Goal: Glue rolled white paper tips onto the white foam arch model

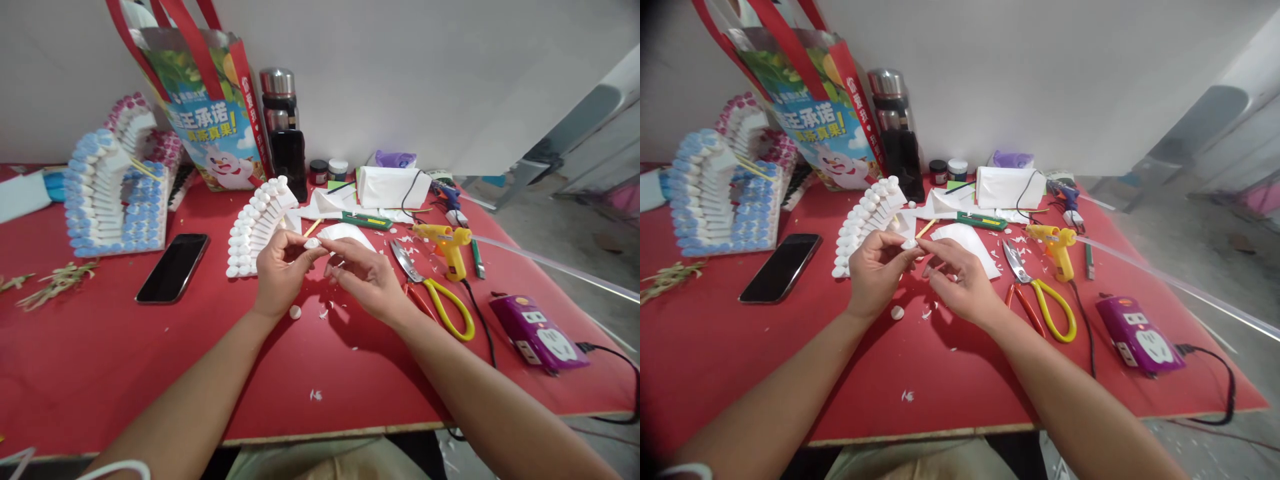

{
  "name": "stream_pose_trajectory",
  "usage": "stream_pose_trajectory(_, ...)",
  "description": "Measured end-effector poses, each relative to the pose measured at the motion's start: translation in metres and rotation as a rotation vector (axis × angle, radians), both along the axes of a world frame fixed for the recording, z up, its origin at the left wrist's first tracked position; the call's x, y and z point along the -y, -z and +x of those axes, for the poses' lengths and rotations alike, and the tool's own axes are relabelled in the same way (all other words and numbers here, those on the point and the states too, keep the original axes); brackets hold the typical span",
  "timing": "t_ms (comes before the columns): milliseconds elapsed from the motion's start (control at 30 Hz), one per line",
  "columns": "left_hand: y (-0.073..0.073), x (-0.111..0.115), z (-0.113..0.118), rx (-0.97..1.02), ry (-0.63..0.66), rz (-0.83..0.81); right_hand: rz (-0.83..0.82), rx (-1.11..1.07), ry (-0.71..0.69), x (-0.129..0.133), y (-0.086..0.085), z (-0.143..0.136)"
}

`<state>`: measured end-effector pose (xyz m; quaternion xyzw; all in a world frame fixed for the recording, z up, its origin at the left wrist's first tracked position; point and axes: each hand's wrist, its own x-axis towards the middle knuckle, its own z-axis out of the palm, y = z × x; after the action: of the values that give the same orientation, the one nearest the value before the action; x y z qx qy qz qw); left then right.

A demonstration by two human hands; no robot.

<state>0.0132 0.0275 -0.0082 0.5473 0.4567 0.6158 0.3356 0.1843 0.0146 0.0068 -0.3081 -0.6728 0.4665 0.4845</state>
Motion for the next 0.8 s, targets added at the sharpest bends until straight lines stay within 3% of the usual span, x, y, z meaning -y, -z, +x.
stream_pose_trajectory(233,0.001,0.002,-0.002,-0.093,0.012,0.017,0.295,0.147,0.087,-0.002,0.002,0.003)
stream_pose_trajectory(367,0.001,0.003,-0.004,-0.248,0.028,0.098,0.334,0.189,0.134,-0.005,0.003,0.006)
stream_pose_trajectory(533,-0.001,0.004,-0.002,-0.215,0.080,0.025,0.258,0.201,0.153,-0.005,0.002,0.005)
stream_pose_trajectory(800,-0.011,0.001,0.003,0.218,0.304,-0.211,-0.155,-0.041,0.218,-0.009,-0.007,0.007)
